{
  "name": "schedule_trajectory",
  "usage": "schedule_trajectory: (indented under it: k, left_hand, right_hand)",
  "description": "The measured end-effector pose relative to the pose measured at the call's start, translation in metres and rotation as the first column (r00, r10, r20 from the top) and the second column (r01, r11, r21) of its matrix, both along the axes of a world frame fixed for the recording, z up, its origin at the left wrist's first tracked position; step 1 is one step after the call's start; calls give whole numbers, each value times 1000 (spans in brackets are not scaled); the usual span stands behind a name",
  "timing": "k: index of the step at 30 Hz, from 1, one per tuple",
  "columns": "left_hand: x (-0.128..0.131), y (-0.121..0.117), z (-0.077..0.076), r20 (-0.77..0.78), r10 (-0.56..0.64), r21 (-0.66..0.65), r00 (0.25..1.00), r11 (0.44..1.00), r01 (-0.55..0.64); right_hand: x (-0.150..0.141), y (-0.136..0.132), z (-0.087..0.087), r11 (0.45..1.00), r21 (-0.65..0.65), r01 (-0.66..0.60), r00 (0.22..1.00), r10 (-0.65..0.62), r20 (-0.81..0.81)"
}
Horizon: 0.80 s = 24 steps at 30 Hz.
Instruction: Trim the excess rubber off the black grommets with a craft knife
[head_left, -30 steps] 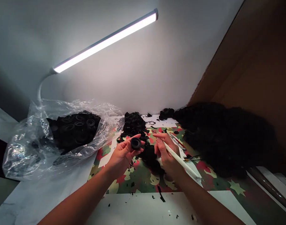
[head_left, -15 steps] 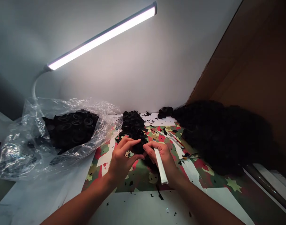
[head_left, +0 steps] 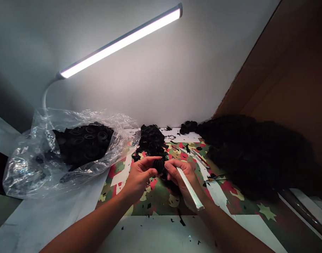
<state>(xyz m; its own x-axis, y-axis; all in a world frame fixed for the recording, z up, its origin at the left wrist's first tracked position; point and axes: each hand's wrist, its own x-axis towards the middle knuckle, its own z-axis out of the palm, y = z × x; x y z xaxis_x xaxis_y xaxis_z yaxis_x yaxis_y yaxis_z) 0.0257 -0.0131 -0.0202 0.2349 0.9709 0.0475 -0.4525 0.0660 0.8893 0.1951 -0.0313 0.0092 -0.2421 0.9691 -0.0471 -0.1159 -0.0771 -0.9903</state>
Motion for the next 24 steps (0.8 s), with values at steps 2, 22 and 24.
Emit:
schedule_trajectory:
  k: [2, 22, 24]
  left_hand:
    - [-2, 0, 0, -40, 21, 38, 999, 999, -19]
    - [-6, -5, 5, -443, 571, 744, 691, 664, -71]
    - [-6, -5, 4, -405, 482, 670, 777, 734, -106]
  right_hand:
    - [1, 0, 2, 1000, -4, 1, 1000, -1, 27]
    - [0, 3, -2, 930, 368, -10, 923, -134, 362]
    - [0, 2, 0, 957, 289, -8, 955, -78, 287]
